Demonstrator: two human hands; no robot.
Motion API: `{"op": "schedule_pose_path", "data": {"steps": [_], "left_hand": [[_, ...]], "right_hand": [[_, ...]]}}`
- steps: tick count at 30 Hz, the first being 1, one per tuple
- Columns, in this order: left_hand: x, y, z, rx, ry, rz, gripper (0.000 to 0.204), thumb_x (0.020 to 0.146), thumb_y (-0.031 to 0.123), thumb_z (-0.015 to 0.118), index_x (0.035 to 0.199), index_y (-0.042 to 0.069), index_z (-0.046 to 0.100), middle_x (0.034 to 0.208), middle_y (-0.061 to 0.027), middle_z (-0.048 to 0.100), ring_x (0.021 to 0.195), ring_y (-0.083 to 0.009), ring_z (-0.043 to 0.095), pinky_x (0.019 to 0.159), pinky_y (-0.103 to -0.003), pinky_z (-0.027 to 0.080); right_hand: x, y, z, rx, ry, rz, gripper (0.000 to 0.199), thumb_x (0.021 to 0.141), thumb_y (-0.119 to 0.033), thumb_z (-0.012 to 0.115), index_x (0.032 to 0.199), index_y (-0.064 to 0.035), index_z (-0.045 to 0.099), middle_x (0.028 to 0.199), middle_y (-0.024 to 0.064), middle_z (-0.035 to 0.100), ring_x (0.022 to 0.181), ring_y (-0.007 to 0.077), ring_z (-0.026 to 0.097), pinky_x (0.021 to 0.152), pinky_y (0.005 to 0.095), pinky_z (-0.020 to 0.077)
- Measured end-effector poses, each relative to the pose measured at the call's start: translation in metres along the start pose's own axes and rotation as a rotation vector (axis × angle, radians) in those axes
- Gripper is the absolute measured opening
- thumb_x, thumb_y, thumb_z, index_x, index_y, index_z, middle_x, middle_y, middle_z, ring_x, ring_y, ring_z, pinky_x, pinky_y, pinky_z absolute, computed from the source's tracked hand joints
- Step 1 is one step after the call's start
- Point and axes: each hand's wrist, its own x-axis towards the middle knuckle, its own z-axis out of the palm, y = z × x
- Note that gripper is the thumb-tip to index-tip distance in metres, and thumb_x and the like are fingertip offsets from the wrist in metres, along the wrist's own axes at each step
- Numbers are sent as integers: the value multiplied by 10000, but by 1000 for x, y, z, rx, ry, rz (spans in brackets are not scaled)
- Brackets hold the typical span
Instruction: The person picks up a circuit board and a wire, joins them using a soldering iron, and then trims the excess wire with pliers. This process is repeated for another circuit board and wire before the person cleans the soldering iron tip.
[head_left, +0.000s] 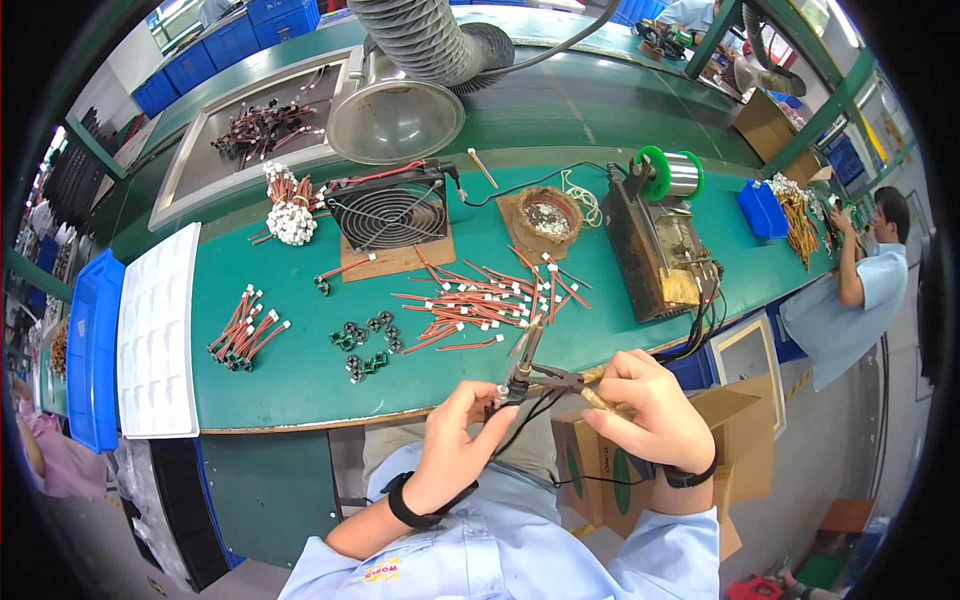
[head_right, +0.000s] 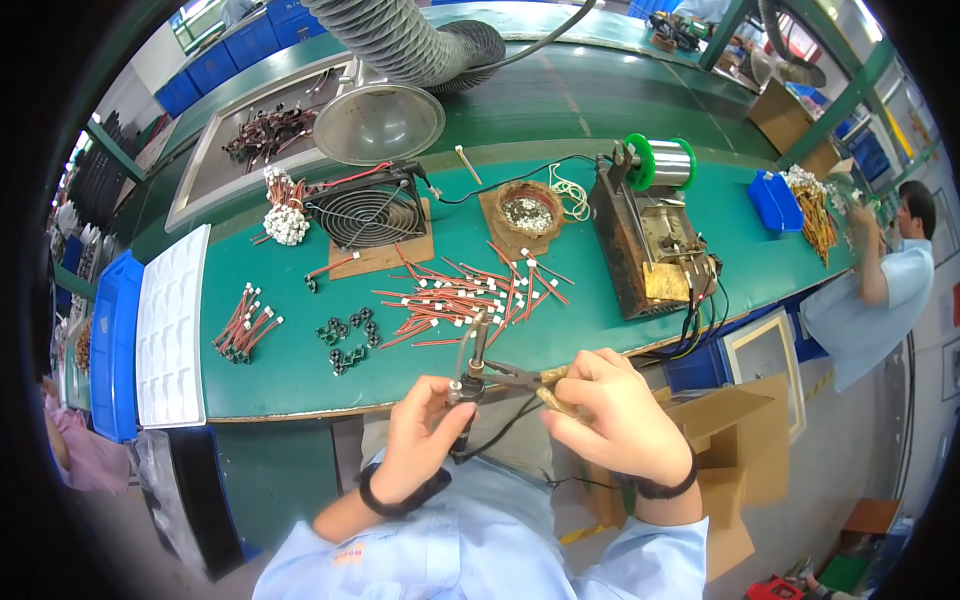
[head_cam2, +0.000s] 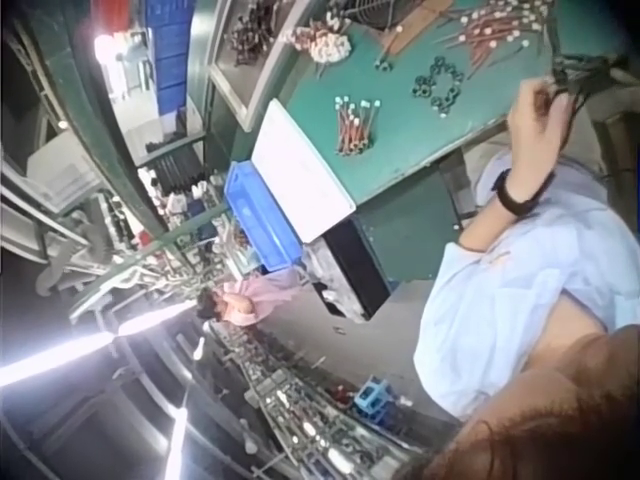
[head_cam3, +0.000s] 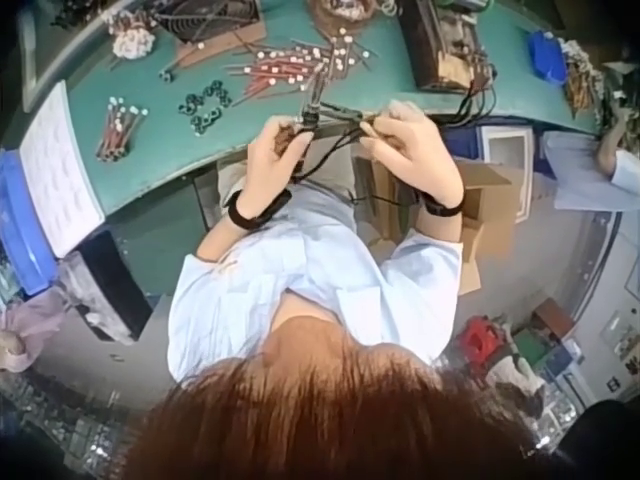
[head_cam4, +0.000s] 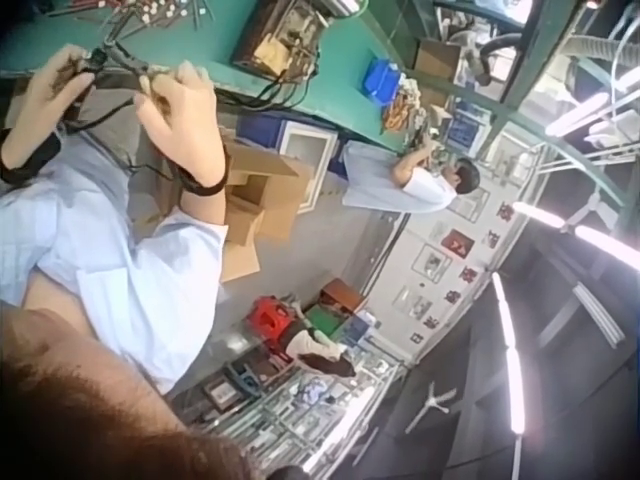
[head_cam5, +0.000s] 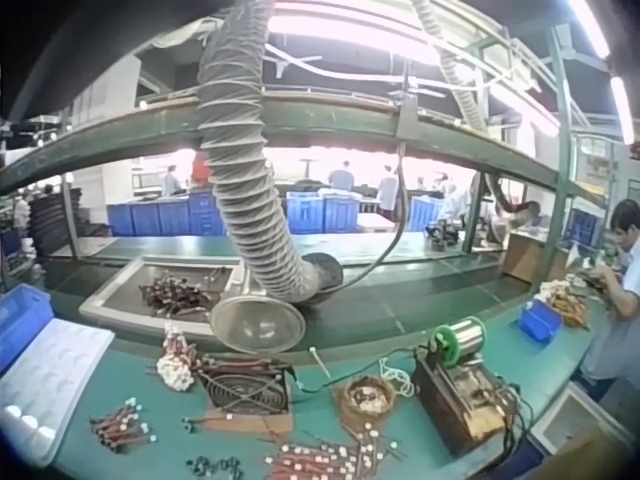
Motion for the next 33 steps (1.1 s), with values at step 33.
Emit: {"op": "schedule_pose_path", "data": {"steps": [33], "left_hand": [[-2, 11, -10, 111, 164, 259, 219, 921, 236, 584, 922, 29, 512, 797, -59, 589, 704, -139, 554, 614, -290, 427]], "right_hand": [[3, 52, -2, 137, -212, 211, 207, 871, -22, 623, 1064, 46, 601, 1152, 165, 583, 1089, 246, 533, 950, 308, 419]]}}
